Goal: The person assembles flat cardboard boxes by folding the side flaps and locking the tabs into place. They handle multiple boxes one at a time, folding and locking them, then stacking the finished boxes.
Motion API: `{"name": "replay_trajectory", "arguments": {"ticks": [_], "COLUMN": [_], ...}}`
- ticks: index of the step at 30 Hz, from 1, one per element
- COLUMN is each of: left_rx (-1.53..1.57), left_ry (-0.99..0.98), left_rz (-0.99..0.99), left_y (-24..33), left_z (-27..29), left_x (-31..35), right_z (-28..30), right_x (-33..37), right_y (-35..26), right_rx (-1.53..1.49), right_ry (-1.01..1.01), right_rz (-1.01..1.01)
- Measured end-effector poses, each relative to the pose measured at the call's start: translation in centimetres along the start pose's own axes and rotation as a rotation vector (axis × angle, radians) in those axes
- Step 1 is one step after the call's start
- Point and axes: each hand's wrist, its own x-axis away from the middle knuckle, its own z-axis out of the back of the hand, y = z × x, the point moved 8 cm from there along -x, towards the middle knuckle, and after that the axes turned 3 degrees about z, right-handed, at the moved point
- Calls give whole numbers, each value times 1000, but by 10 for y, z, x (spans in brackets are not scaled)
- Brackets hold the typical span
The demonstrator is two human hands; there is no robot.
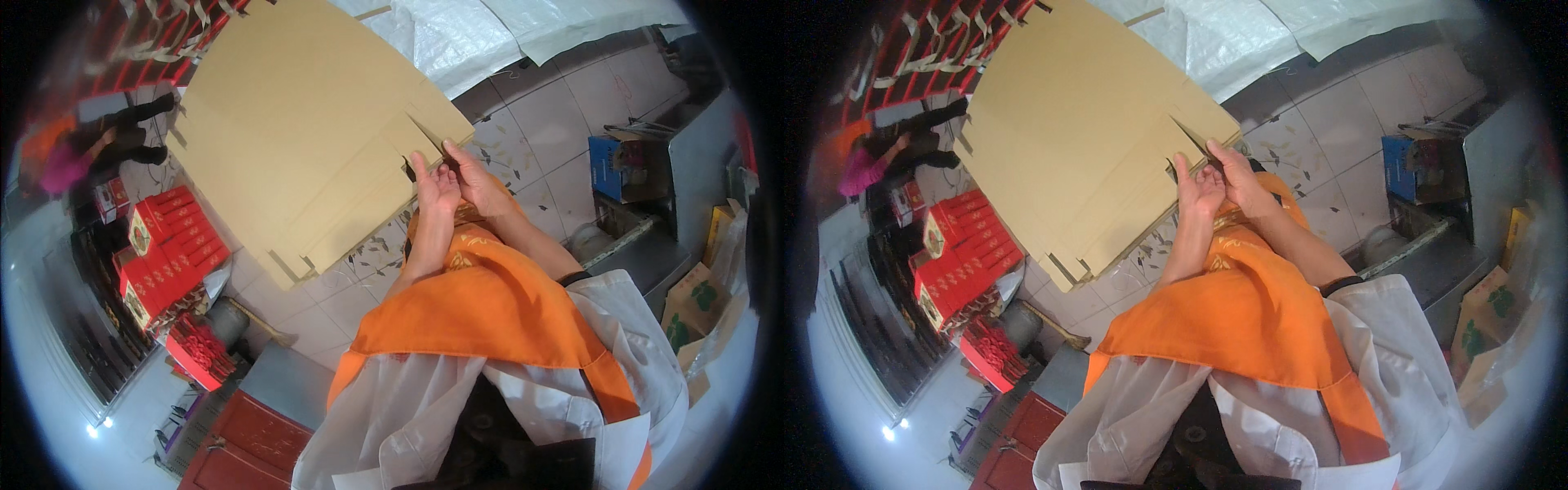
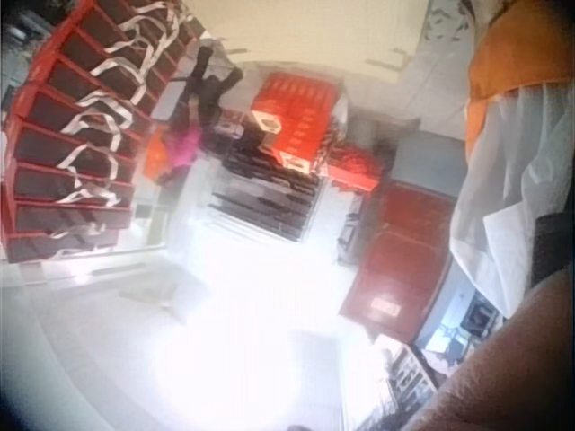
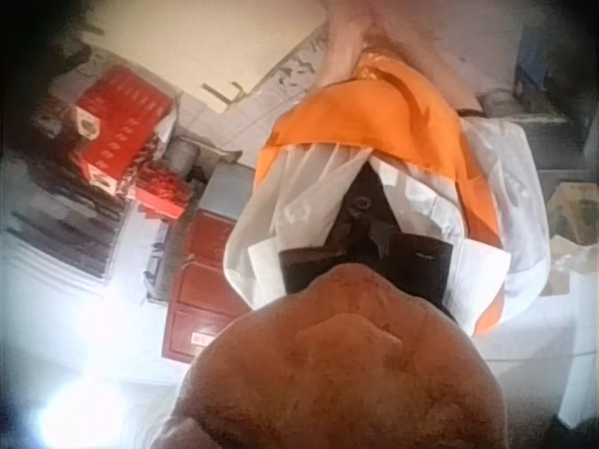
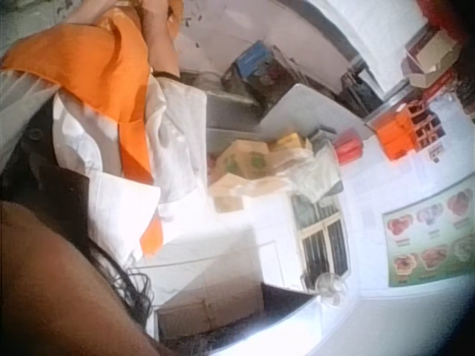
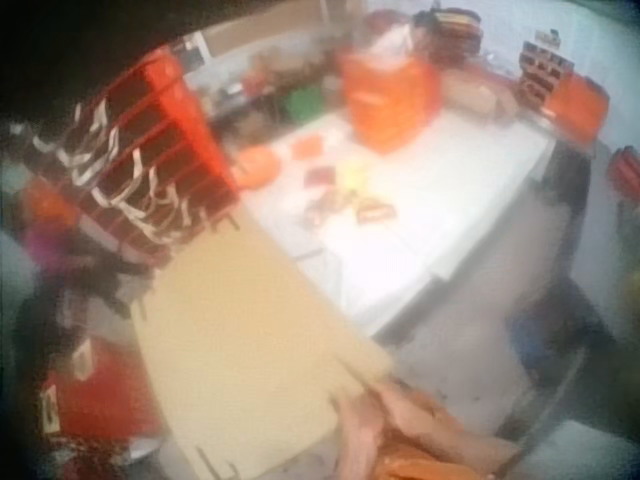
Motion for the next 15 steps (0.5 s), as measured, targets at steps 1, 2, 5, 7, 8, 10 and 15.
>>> {"name": "replay_trajectory", "arguments": {"ticks": [1, 2, 5, 7, 8, 10, 15], "left_rx": [5, 1, 6, -4, 26, 40, -17], "left_ry": [26, 7, -42, -96, -72, -81, -64], "left_rz": [10, 11, 14, 20, 35, 66, 3], "left_y": [0, 1, 1, 1, 0, -1, 6], "left_z": [2, -1, -6, -13, -12, -14, -10], "left_x": [1, 1, 4, 6, 7, 10, 8], "right_z": [2, 5, 9, 8, 8, 5, 4], "right_x": [0, 0, 0, 0, -1, -1, -2], "right_y": [-3, -7, -17, -23, -26, -32, -33], "right_rx": [68, 136, 324, 440, 499, 639, 714], "right_ry": [18, 37, 52, 46, 48, 57, 70], "right_rz": [44, 88, 254, 382, 448, 585, 551]}}
